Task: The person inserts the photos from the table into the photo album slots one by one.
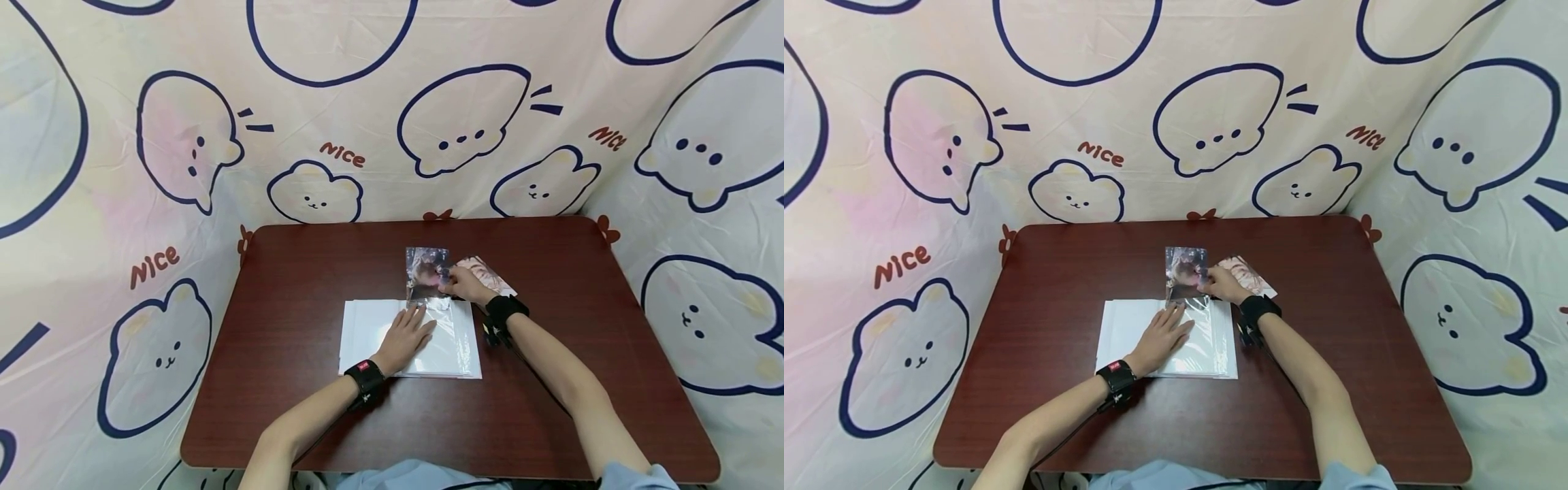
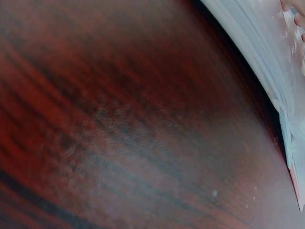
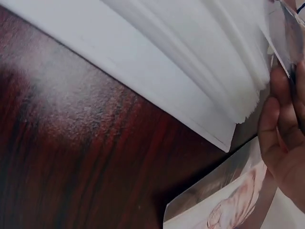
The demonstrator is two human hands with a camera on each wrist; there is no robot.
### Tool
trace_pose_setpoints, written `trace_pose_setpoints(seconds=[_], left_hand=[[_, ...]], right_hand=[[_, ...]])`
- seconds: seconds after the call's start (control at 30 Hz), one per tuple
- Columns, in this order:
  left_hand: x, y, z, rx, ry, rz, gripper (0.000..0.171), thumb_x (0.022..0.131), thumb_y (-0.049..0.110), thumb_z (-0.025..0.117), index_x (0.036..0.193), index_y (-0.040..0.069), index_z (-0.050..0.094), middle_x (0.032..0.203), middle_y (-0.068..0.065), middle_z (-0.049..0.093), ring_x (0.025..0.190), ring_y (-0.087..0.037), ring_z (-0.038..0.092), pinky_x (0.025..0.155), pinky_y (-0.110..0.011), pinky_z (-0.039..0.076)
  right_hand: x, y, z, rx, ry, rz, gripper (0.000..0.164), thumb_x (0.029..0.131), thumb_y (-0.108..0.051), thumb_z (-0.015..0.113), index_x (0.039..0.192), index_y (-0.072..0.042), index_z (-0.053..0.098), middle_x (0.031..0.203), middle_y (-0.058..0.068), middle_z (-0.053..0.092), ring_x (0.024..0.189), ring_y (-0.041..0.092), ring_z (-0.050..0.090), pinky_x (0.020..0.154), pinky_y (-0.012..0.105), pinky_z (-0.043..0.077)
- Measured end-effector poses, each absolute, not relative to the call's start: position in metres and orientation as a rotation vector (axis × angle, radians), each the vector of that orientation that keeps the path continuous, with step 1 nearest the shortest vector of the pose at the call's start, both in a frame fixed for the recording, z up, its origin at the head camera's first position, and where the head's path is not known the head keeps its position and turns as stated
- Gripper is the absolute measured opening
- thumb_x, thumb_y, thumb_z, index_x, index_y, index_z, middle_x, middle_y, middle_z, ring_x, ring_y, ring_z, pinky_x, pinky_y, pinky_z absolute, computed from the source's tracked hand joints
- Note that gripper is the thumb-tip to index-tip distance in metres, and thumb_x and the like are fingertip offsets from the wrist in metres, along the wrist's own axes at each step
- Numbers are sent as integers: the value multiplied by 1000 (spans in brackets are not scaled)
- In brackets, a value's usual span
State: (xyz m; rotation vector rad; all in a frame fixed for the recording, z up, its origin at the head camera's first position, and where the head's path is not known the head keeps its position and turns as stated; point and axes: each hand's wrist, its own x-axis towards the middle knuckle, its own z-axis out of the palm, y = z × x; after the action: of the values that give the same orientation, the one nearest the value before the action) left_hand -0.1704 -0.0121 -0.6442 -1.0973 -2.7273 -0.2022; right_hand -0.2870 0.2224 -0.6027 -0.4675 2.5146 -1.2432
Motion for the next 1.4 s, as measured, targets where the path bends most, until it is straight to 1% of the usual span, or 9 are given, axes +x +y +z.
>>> trace_pose_setpoints(seconds=[0.13,0.27,0.37,0.5,0.67,0.8,1.0,1.2,1.4], left_hand=[[-171,-13,-644,-1098,-2734,-200,40,110,31,49,147,19,57,160,-18,45,151,-37,39,120,-49,38],[-171,-13,-644,-1096,-2737,-198,40,110,31,50,147,19,58,160,-18,46,151,-37,39,120,-48,38],[-171,-12,-643,-1089,-2745,-182,40,110,31,50,147,19,58,159,-17,47,152,-36,39,120,-48,38],[-165,-11,-642,-1088,-2764,-149,41,110,33,48,148,20,57,161,-17,44,153,-35,37,122,-49,36],[-146,-10,-640,-1264,-2720,-56,50,110,44,44,155,23,49,165,-16,37,155,-36,32,124,-54,31],[-133,-11,-641,-1429,-2573,53,55,107,54,46,155,28,50,165,-11,39,155,-31,34,124,-52,32],[-130,-15,-650,-1471,-2461,138,50,108,50,45,155,31,50,164,-5,42,154,-25,37,124,-49,33],[-131,-18,-652,-1493,-2456,155,51,110,48,40,159,31,44,167,-6,38,155,-24,34,125,-49,32],[-131,-18,-646,-1508,-2456,130,52,109,48,44,158,30,45,166,-5,39,154,-25,37,123,-50,34]], right_hand=[[-289,220,-603,-429,2434,-1290,13,96,0,69,96,8,59,78,17,61,70,25,59,63,27,44],[-294,217,-605,-273,2268,-1520,61,96,7,63,149,11,35,138,36,53,122,40,58,87,31,53],[-298,214,-603,-163,2225,-1682,77,97,6,61,160,2,17,131,35,51,105,33,62,82,29,52],[-304,209,-599,-229,2352,-1697,75,99,5,61,162,-6,21,108,25,50,67,17,45,65,27,41],[-306,208,-597,-396,2441,-1555,59,102,7,53,157,-2,36,156,28,39,112,34,55,88,41,47],[-307,207,-599,-431,2398,-1544,53,103,8,50,154,0,40,160,29,36,131,43,47,98,45,46],[-301,207,-601,-451,2328,-1522,51,102,5,54,152,-1,45,154,30,41,113,37,53,77,30,46],[-292,208,-606,-489,2271,-1481,48,102,5,55,149,3,47,116,27,57,76,21,50,64,26,40],[-288,210,-607,-492,2301,-1378,34,103,1,58,136,6,59,127,30,59,89,24,53,72,28,43]])
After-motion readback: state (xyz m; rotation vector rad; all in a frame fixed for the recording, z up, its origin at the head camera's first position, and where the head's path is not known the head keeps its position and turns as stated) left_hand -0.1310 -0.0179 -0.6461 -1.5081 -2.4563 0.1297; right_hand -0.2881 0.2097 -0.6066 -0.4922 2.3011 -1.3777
